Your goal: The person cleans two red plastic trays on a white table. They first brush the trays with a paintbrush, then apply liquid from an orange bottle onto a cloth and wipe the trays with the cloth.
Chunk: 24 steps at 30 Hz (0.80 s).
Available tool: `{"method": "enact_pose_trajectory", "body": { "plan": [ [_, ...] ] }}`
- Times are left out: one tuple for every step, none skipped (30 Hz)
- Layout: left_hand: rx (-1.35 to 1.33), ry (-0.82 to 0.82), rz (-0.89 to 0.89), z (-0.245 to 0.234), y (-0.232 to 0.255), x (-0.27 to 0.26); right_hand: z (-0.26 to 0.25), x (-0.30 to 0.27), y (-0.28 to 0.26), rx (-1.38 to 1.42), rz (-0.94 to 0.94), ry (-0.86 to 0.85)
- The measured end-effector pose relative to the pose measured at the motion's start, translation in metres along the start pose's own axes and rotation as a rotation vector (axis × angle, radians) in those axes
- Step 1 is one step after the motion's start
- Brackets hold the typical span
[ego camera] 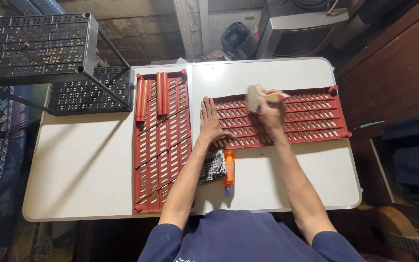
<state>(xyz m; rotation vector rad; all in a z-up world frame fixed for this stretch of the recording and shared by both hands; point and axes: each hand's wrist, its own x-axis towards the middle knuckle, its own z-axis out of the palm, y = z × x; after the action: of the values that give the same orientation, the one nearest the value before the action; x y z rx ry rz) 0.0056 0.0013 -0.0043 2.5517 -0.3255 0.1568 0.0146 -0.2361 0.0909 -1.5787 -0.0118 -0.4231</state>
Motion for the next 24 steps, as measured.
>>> {"method": "enact_pose_trajectory", "body": {
  "plan": [
    [-0.005,0.0,-0.004,0.004,-0.003,-0.001,0.017,-0.007,0.0,0.106,0.046,-0.029],
    [-0.01,0.0,-0.008,0.009,-0.007,-0.003,0.034,-0.014,0.0,0.151,0.062,-0.076],
    [0.005,0.031,0.0,0.014,-0.011,-0.003,0.052,-0.021,0.0,0.197,0.077,-0.125],
    [0.02,0.062,0.009,0.019,-0.014,-0.002,0.067,-0.028,-0.001,0.12,0.149,-0.144],
    [0.034,0.096,0.018,0.024,-0.016,-0.001,0.079,-0.034,-0.002,0.042,0.218,-0.165],
    [0.104,0.137,0.036,0.027,-0.018,-0.002,0.088,-0.04,-0.002,0.03,0.183,-0.189],
    [0.173,0.182,0.057,0.028,-0.018,0.0,0.095,-0.043,-0.002,0.018,0.144,-0.212],
    [0.242,0.226,0.078,0.028,-0.019,0.001,0.098,-0.043,0.0,0.006,0.105,-0.234],
    [0.182,0.162,0.047,0.027,-0.018,0.001,0.095,-0.043,0.003,0.061,0.139,-0.203],
    [0.122,0.097,0.016,0.024,-0.017,0.0,0.088,-0.04,0.008,0.115,0.173,-0.171],
    [0.061,0.029,-0.011,0.02,-0.014,-0.001,0.078,-0.037,0.014,0.169,0.208,-0.134],
    [0.031,0.027,-0.009,0.016,-0.01,-0.002,0.065,-0.029,0.021,0.124,0.184,-0.112],
    [0.003,0.023,-0.011,0.01,-0.007,-0.003,0.05,-0.02,0.027,0.082,0.163,-0.091],
    [-0.025,0.02,-0.012,0.004,-0.003,-0.004,0.029,-0.013,0.033,0.039,0.091,-0.073],
    [-0.019,0.016,-0.003,-0.001,0.0,-0.005,0.007,-0.005,0.036,-0.004,0.019,-0.055],
    [-0.012,0.011,0.007,-0.006,0.003,-0.005,-0.017,0.001,0.037,-0.078,-0.039,-0.026],
    [-0.007,0.011,0.019,-0.009,0.006,-0.003,-0.038,0.009,0.036,-0.153,-0.101,0.003],
    [0.003,-0.016,0.001,-0.012,0.007,-0.001,-0.058,0.016,0.031,-0.153,-0.101,0.072],
    [0.012,-0.044,-0.018,-0.011,0.008,-0.001,-0.069,0.019,0.026,-0.151,-0.099,0.14],
    [0.021,-0.071,-0.038,-0.009,0.009,-0.001,-0.072,0.017,0.021,-0.243,-0.148,0.155],
    [0.068,-0.132,-0.078,-0.005,0.009,0.002,-0.068,0.015,0.015,-0.334,-0.199,0.171],
    [0.116,-0.192,-0.118,0.001,0.009,0.005,-0.061,0.013,0.008,-0.425,-0.25,0.186],
    [0.163,-0.254,-0.158,0.01,0.01,0.008,-0.044,0.007,0.005,-0.223,-0.06,0.137],
    [0.347,-0.085,-0.041,0.02,0.012,0.013,-0.018,-0.001,0.004,-0.021,0.129,0.083]
  ]
}}
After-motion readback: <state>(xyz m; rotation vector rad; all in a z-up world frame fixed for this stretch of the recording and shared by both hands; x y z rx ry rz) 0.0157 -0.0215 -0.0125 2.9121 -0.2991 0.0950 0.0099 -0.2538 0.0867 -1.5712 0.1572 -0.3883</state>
